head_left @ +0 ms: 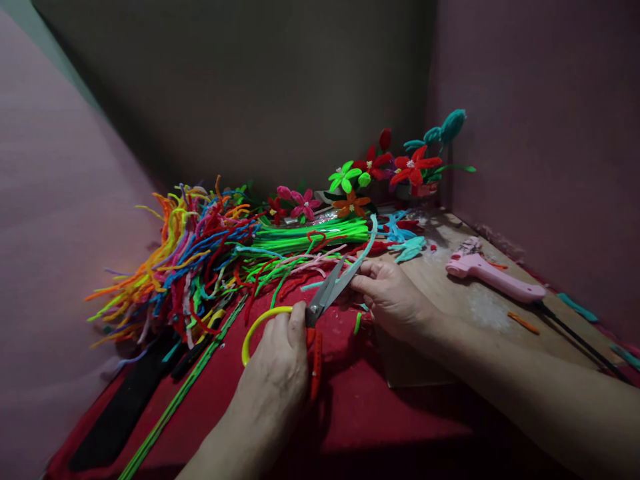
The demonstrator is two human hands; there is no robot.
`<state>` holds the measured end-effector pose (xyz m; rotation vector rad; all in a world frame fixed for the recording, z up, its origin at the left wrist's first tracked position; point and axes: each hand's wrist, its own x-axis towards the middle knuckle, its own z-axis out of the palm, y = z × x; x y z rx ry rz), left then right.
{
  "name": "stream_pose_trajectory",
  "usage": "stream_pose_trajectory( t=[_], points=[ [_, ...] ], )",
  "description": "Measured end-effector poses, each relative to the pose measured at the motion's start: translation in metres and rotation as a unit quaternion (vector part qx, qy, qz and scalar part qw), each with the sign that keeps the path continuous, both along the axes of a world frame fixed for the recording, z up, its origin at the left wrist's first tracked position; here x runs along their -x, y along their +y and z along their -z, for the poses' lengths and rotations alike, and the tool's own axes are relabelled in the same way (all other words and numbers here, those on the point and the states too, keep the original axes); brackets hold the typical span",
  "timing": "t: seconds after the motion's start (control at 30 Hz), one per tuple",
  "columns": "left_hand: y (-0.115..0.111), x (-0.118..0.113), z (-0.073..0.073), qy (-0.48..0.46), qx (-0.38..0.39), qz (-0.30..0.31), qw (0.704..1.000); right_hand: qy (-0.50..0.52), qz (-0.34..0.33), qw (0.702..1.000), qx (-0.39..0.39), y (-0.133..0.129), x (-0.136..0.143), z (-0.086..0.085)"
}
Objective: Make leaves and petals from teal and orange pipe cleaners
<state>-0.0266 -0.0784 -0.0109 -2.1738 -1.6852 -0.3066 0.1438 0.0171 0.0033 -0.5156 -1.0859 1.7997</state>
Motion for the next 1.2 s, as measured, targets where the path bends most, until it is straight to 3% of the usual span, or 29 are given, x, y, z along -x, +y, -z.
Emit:
stream_pose_trajectory(
  t=[0.27,0.53,0.97,1.2],
  points=[
    [0.000,-0.003,-0.009,-0.033,0.052,-0.006,0.998,-0.034,0.024,0.999,-0.015,0.000,-0.003,-0.006],
    [-0.004,-0.008,-0.015,-0.070,0.073,-0.019,0.995,-0.018,-0.007,0.999,-0.032,0.001,-0.005,-0.007],
    [-0.002,0.000,-0.004,-0.031,0.018,0.002,0.999,-0.024,-0.018,1.000,-0.009,-0.001,-0.006,-0.011],
    [-0.002,-0.004,-0.020,-0.007,0.066,0.001,0.998,-0.022,-0.014,1.000,-0.011,0.000,-0.005,-0.008]
  ],
)
